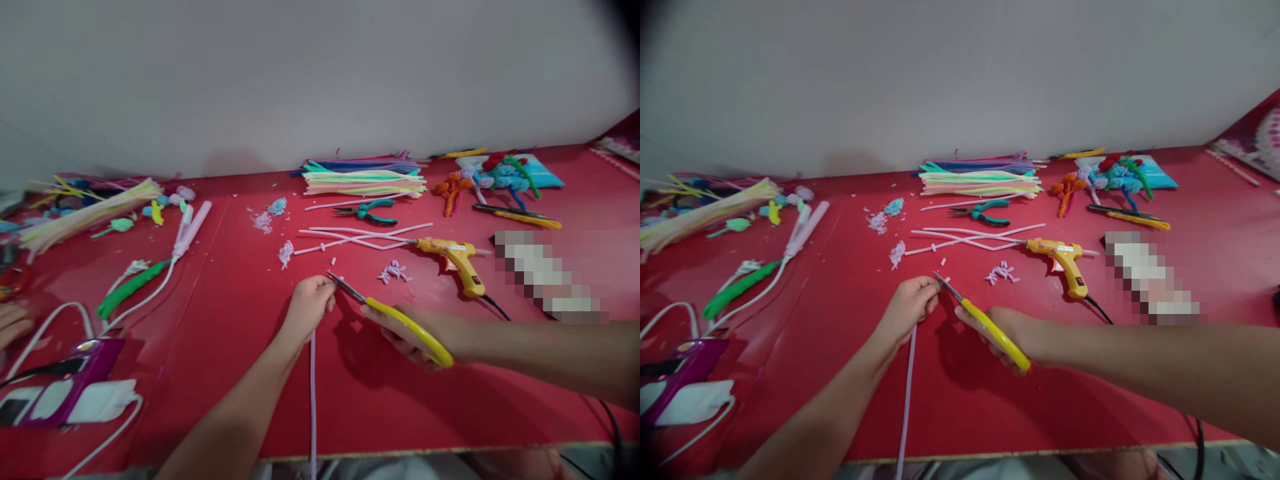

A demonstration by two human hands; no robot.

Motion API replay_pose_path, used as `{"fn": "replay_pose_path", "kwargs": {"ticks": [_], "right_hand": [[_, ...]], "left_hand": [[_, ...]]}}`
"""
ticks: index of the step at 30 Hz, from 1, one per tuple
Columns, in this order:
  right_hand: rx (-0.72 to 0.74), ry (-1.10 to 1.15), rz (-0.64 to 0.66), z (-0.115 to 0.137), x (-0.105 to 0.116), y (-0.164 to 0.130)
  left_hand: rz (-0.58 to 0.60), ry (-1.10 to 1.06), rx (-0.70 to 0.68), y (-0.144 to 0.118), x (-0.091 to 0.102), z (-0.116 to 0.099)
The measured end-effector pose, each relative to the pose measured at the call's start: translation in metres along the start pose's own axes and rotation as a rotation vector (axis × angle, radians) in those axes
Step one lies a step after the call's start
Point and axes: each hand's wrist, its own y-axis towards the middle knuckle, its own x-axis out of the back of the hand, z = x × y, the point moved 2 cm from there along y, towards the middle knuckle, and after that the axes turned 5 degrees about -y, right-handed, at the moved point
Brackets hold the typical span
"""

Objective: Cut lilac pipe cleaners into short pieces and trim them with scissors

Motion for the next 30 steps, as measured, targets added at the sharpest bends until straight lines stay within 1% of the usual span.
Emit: {"fn": "replay_pose_path", "kwargs": {"ticks": [3,5,10,19,21,23,25,28,30], "right_hand": [[-0.052,0.04,0.055,-0.004,0.0,0.001],[-0.024,0.056,0.07,-0.007,0.0,0.002],[0.024,0.081,0.063,-0.012,0.0,0.003],[-0.048,0.049,0.02,-0.012,-0.002,0.007],[-0.04,0.055,0.037,-0.013,-0.001,0.006],[0.021,0.054,0.04,-0.013,0.001,0.005],[0.114,0.027,-0.018,-0.01,0.003,0.004],[0.254,0.01,-0.143,-0.001,0.004,0.007],[0.323,0.033,-0.18,0.004,0.002,0.013]], "left_hand": [[0.01,0.004,-0.011,0.001,0.0,0.002],[0.011,0.009,-0.02,0.001,0.001,0.002],[0.004,0.018,-0.029,0.0,0.001,0.002],[0.005,0.021,-0.036,0.002,0.001,0.006],[0.01,0.016,-0.041,0.002,0.001,0.005],[0.02,0.0,-0.042,0.001,0.0,0.002],[0.059,-0.04,-0.033,-0.002,-0.001,-0.004],[0.197,-0.105,-0.013,-0.01,-0.007,-0.013],[0.291,-0.108,-0.004,-0.015,-0.011,-0.018]]}}
